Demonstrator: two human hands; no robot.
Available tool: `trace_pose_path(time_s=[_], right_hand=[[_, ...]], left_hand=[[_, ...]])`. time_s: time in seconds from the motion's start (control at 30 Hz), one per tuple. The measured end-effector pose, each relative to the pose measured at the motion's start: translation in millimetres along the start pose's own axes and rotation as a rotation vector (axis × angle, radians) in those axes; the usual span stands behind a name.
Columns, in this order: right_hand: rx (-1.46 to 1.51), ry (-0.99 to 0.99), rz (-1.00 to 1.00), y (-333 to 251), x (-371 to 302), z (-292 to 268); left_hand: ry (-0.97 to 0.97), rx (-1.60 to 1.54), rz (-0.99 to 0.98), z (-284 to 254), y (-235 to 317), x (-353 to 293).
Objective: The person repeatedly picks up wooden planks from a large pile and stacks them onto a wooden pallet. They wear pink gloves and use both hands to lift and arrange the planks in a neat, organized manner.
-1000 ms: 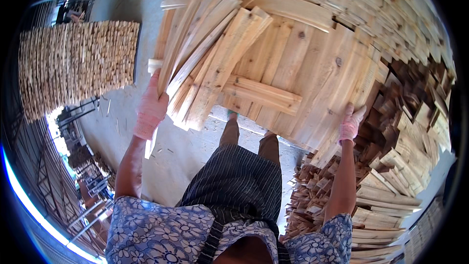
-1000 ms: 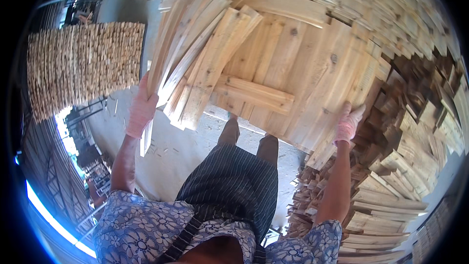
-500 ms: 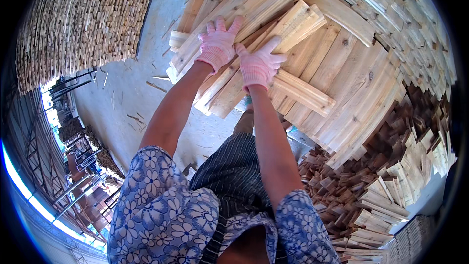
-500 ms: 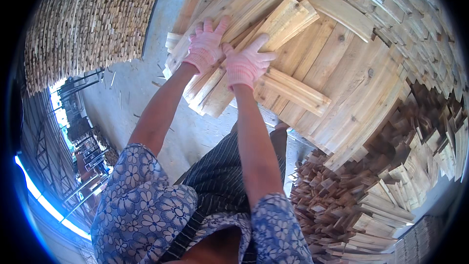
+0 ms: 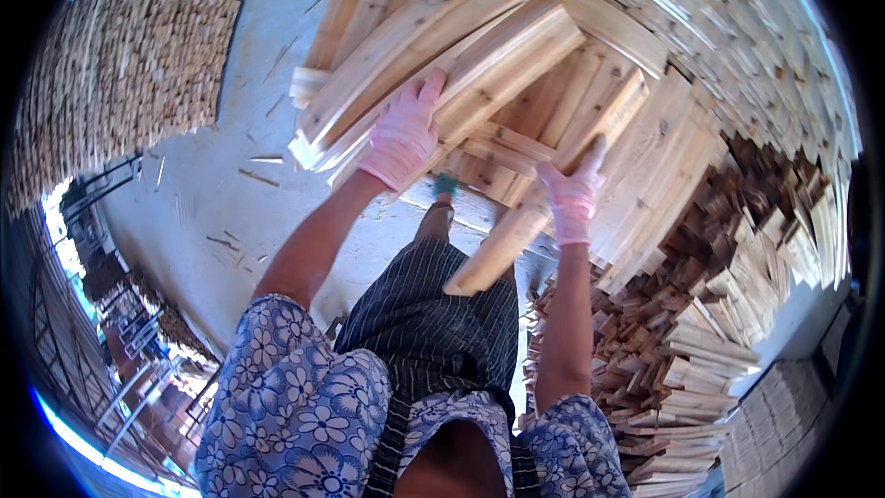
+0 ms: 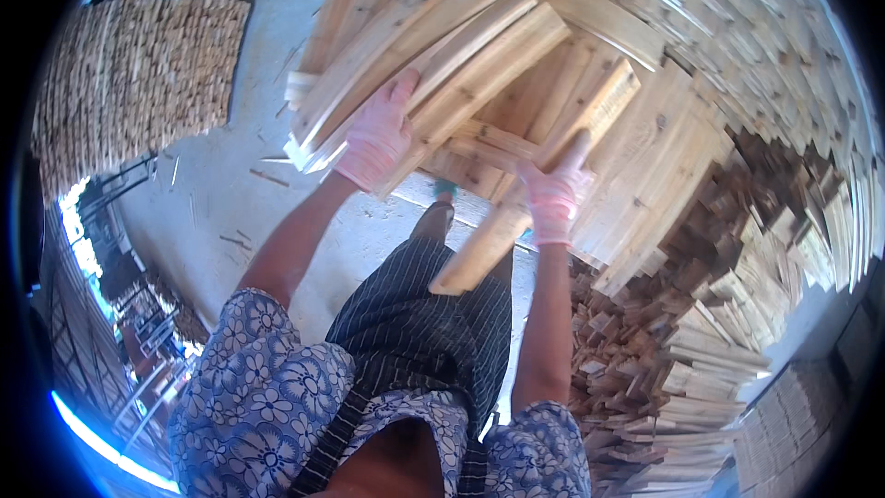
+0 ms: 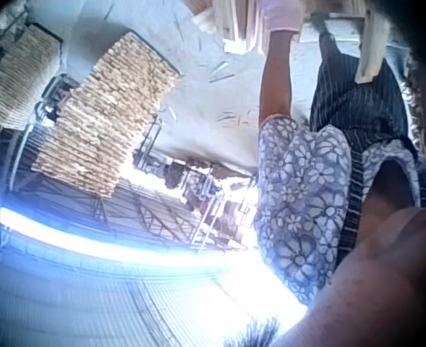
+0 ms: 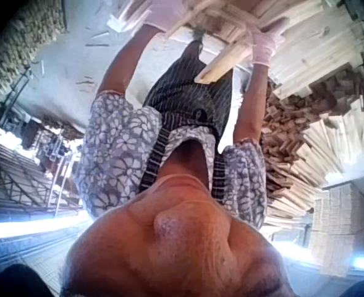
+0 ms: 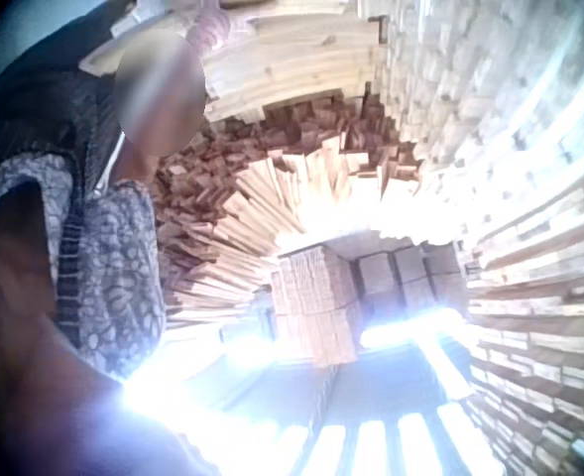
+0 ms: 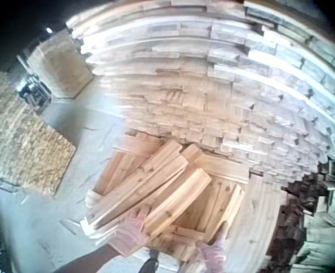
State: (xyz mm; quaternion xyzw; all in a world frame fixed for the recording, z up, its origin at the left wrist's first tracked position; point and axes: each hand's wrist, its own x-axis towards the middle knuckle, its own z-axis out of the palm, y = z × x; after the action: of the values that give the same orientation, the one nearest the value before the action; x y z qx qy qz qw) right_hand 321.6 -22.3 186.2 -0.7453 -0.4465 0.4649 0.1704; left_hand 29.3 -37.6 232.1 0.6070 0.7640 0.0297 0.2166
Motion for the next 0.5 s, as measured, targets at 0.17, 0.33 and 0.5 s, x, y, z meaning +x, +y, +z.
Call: trace_pose_path(time_s=[0.17,0.33,0.5], right_hand=[[-0.322,0.173,0.036,84,19,-128],[-0.571,0.222,0.16,117,71,-240],[-1.428,0.139,-0.251,217,177,-305]], left_hand=[[-0.076,0.328,-0.101,63,56,11],[-0.076,0.429,-0.02,75,40,6],[-0.095,0.416,-0.031,103,42,21]])
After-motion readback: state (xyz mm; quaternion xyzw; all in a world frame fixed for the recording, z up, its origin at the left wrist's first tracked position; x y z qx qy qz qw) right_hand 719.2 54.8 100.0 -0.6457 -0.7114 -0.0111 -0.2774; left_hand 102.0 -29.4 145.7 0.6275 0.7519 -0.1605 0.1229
